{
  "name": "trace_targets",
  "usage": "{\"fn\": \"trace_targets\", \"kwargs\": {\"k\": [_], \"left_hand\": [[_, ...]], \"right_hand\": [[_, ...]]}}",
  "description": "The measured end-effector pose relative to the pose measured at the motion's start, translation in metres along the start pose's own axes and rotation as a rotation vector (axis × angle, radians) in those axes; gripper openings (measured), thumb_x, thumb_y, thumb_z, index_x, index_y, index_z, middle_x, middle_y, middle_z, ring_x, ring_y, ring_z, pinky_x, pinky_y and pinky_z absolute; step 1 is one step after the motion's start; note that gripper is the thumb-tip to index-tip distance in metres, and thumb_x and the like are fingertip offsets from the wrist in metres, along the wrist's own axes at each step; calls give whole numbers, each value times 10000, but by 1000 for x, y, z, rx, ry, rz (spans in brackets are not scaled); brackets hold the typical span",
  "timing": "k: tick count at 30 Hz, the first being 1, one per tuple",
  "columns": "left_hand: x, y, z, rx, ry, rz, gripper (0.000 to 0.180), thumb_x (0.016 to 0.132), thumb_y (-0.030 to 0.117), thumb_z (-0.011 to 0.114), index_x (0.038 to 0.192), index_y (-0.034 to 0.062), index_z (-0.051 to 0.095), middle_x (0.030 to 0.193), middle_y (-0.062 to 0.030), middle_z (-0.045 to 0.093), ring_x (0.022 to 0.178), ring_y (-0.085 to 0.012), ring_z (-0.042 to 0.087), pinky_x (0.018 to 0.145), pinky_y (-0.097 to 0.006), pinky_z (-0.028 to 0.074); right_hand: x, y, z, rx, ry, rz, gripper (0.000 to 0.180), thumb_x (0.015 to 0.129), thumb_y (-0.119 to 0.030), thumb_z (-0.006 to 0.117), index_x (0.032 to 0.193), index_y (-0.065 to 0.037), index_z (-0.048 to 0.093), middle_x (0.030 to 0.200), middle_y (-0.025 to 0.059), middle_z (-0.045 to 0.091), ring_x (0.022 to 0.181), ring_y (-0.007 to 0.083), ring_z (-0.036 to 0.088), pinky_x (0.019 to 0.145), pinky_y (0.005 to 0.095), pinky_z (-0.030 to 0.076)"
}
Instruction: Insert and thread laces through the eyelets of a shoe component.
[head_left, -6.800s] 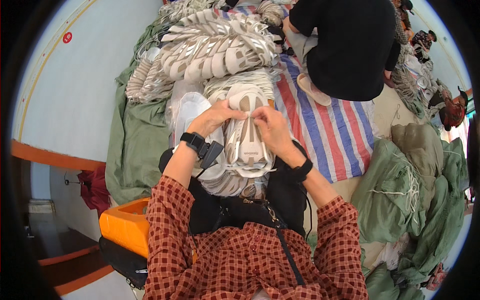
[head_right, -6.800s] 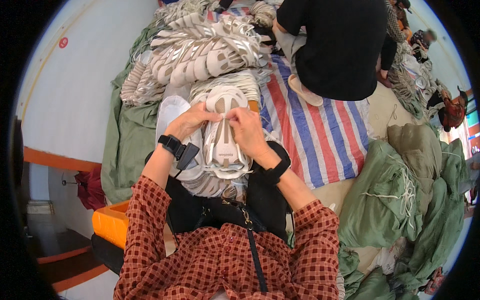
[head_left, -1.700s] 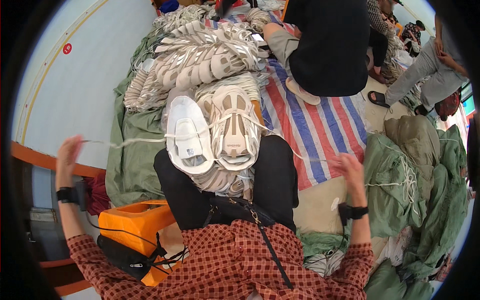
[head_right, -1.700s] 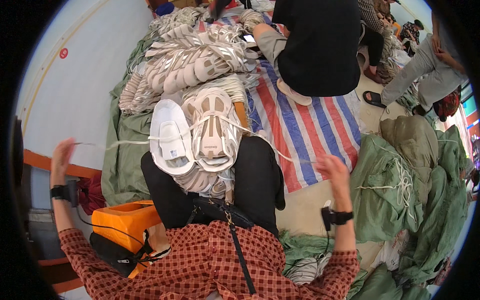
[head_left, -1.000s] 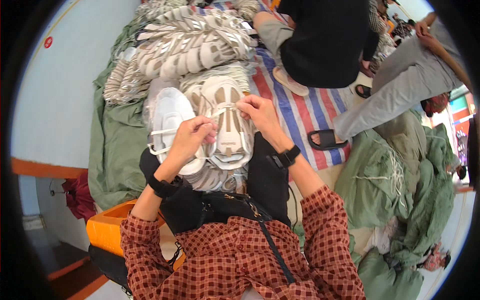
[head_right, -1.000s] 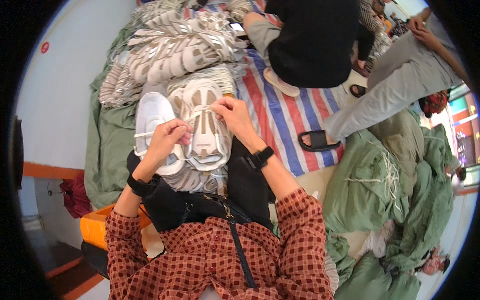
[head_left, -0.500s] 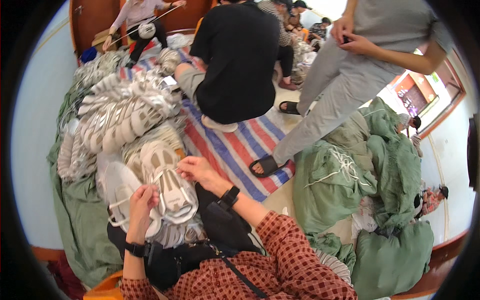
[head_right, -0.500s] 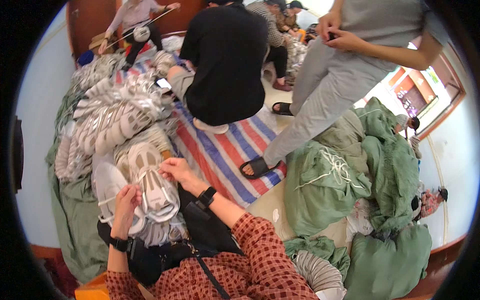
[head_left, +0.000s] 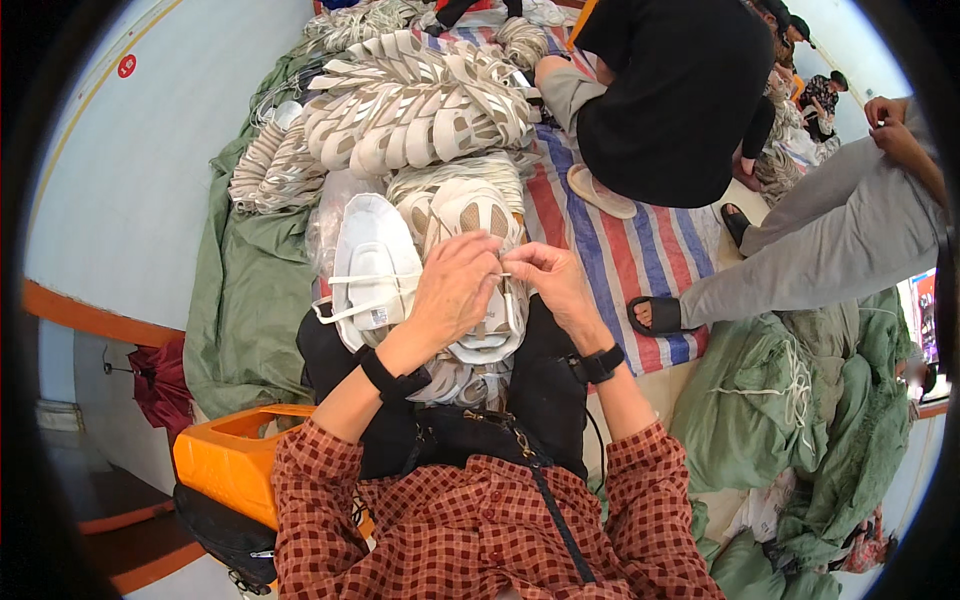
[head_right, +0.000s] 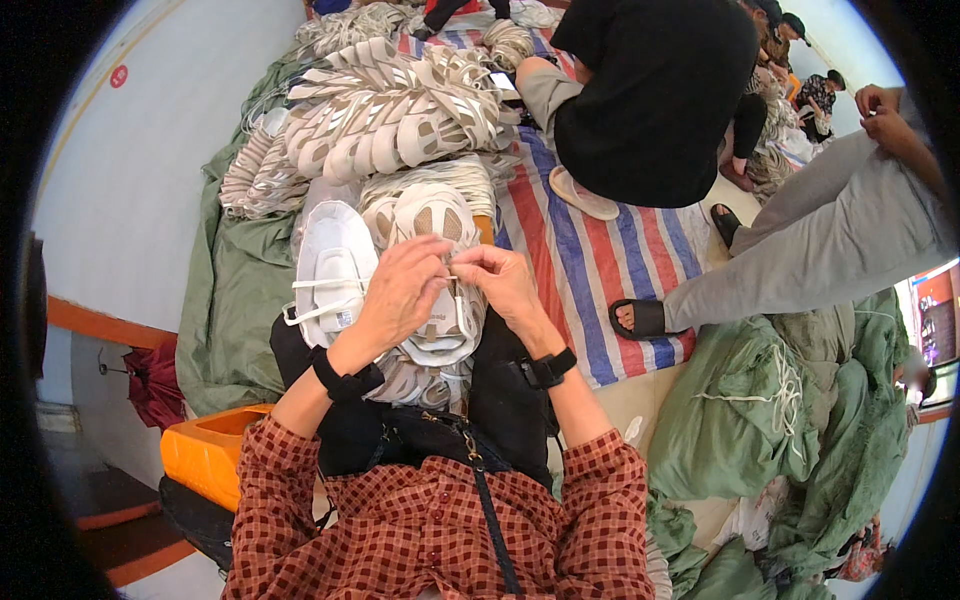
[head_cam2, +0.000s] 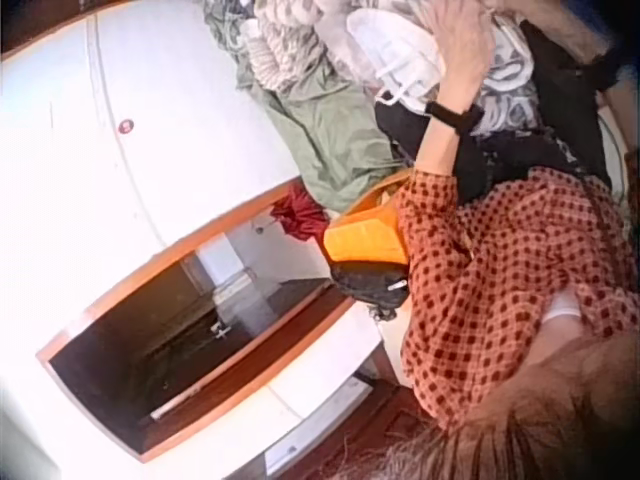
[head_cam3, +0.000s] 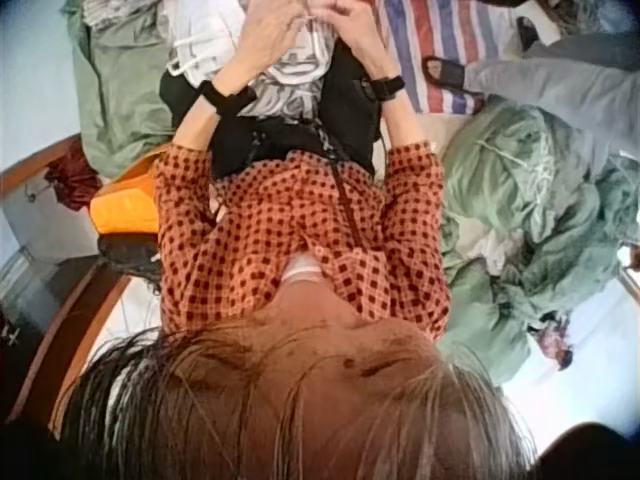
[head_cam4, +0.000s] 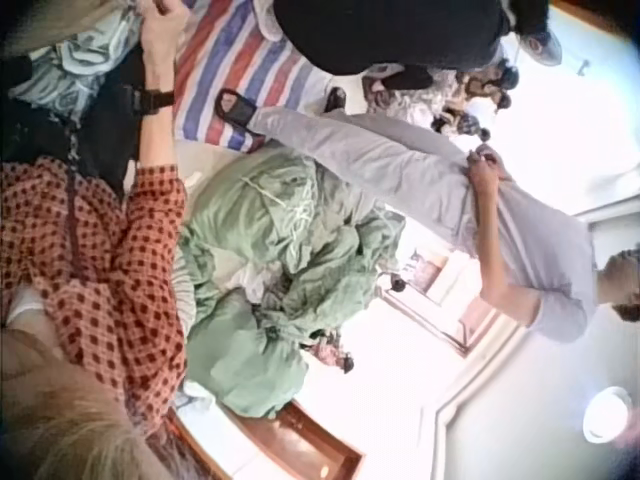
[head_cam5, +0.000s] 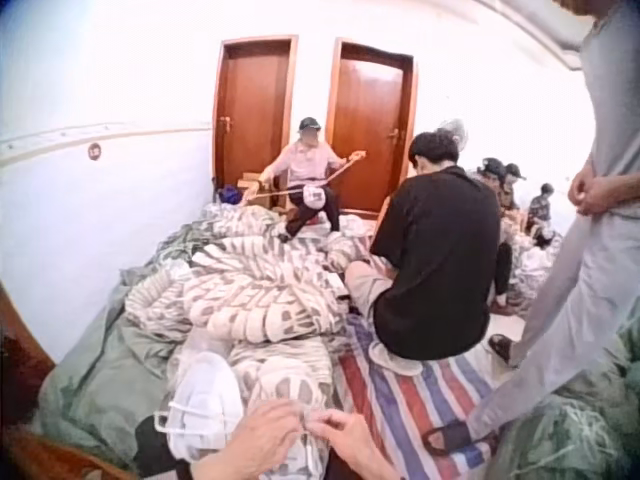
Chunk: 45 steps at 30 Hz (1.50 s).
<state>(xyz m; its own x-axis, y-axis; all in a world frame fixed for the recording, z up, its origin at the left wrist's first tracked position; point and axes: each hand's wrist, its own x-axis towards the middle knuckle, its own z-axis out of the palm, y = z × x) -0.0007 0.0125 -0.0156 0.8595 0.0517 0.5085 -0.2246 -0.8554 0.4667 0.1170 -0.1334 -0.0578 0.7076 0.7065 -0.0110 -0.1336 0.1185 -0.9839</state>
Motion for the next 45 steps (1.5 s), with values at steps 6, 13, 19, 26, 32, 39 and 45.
{"fn": "trace_targets", "kwargs": {"k": [6, 13, 19, 26, 32, 39, 45], "left_hand": [[-11, 5, 9, 56, -32, 14, 114, 773, 41, 635, 874, 53, 584, 1111, -83, 627, 1176, -281, 534, 1004, -444, 386], [-16, 15, 13, 50, -18, -13, 120, 775, 39, 635, 884, 54, 589, 1082, -87, 636, 1165, -281, 543, 1024, -465, 373], [-12, 18, 18, 19, -11, -73, 111, 781, 37, 628, 886, 45, 592, 1072, -102, 641, 1164, -290, 538, 1041, -479, 352], [-29, 8, -25, -419, 77, -496, 79, 873, 63, 601, 916, 5, 633, 929, -67, 662, 824, -160, 601, 733, -282, 464], [-38, -24, -25, -518, 114, -707, 121, 889, 59, 583, 941, -32, 644, 751, -1, 643, 696, -43, 559, 626, -206, 442], [-15, -37, -7, -130, 154, -493, 121, 824, 129, 631, 903, 39, 648, 809, -126, 670, 691, -264, 640, 630, -345, 491], [2, -33, -8, 84, 89, -446, 98, 811, 128, 641, 867, 48, 643, 833, -118, 663, 750, -303, 641, 639, -382, 493]], "right_hand": [[5, 4, -7, -87, 190, -94, 101, 830, -41, 655, 922, -3, 671, 767, -22, 618, 680, 51, 547, 618, 209, 446], [18, -9, -3, -381, 134, -99, 110, 791, -57, 645, 894, -31, 671, 691, 32, 621, 626, 102, 562, 584, 252, 439], [26, -18, 21, -1071, 112, -481, 137, 792, -69, 594, 917, -37, 640, 772, 156, 645, 714, 348, 626, 638, 418, 483], [4, -39, 16, -825, 186, -341, 345, 793, -123, 696, 1123, -88, 601, 859, 103, 600, 754, 266, 618, 661, 372, 496], [9, -35, 43, -989, 5, -584, 218, 797, -86, 680, 1002, -59, 610, 898, 110, 555, 809, 311, 605, 671, 412, 488], [27, -24, 46, -1097, 17, -480, 91, 841, -110, 627, 902, -53, 591, 903, 130, 549, 762, 338, 606, 650, 438, 482], [26, -26, 36, -798, 29, -356, 79, 844, -111, 635, 856, -36, 613, 825, 115, 594, 722, 281, 617, 641, 375, 484]]}}
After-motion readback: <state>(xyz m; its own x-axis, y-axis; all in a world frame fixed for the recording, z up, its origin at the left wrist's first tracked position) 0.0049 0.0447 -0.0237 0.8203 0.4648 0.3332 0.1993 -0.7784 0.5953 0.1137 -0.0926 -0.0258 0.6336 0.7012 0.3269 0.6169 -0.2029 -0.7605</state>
